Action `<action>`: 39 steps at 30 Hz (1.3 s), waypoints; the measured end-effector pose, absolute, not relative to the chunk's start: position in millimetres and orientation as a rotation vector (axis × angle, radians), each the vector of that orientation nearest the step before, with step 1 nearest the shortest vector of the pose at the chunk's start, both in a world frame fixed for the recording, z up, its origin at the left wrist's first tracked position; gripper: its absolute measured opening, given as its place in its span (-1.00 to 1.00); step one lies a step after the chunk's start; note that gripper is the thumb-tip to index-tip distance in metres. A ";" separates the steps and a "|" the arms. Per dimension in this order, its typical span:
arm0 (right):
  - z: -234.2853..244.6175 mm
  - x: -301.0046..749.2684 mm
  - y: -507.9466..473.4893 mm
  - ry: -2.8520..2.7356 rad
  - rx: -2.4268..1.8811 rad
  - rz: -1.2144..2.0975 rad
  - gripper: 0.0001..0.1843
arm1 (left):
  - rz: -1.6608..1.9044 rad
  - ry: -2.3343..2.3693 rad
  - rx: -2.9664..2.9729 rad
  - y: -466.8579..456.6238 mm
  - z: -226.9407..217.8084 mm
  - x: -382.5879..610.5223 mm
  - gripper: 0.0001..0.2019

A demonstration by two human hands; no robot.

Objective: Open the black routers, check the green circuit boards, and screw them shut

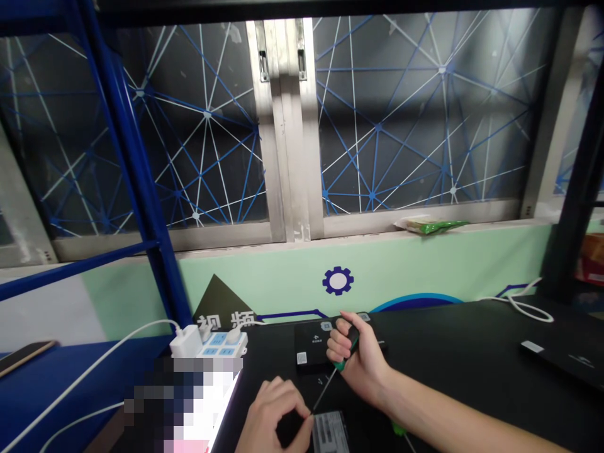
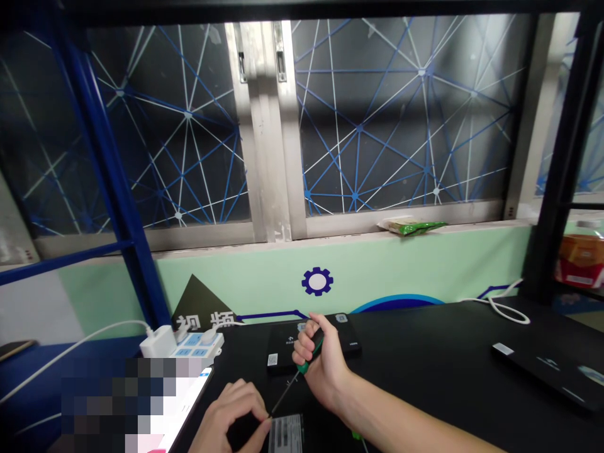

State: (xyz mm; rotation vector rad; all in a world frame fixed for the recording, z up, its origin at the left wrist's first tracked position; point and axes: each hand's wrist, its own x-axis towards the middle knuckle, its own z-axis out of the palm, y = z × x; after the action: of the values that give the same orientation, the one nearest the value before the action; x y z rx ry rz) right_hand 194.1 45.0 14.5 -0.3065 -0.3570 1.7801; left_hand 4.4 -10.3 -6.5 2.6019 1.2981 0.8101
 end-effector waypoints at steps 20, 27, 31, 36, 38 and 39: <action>16.8 218.0 71.6 -0.509 -0.417 1.632 -0.55 | 0.507 0.991 2.865 -1.8 -13.7 -7.9 -0.38; 14.8 220.6 73.3 -0.537 -0.436 1.623 -0.55 | 0.518 0.970 2.967 -1.7 -22.3 -11.9 -0.36; 13.2 219.9 73.7 -0.544 -0.435 1.634 -0.55 | 0.486 0.971 2.974 0.0 -21.9 -10.4 -0.39; 16.0 221.2 73.0 -0.550 -0.416 1.638 -0.55 | 0.434 0.986 2.931 -3.9 -16.5 -9.5 -0.37; 17.8 220.9 72.0 -0.564 -0.421 1.641 -0.54 | 0.400 0.989 2.919 -4.6 -15.9 -10.1 -0.36; 18.5 220.4 71.4 -0.572 -0.426 1.640 -0.55 | 0.395 0.988 2.918 -4.3 -16.1 -10.6 -0.37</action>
State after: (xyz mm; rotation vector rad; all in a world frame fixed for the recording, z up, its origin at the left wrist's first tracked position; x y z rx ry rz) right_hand 220.4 71.4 18.5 -0.4257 -0.5720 1.6404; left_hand -10.6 -4.3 -16.1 2.9182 0.9877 0.3950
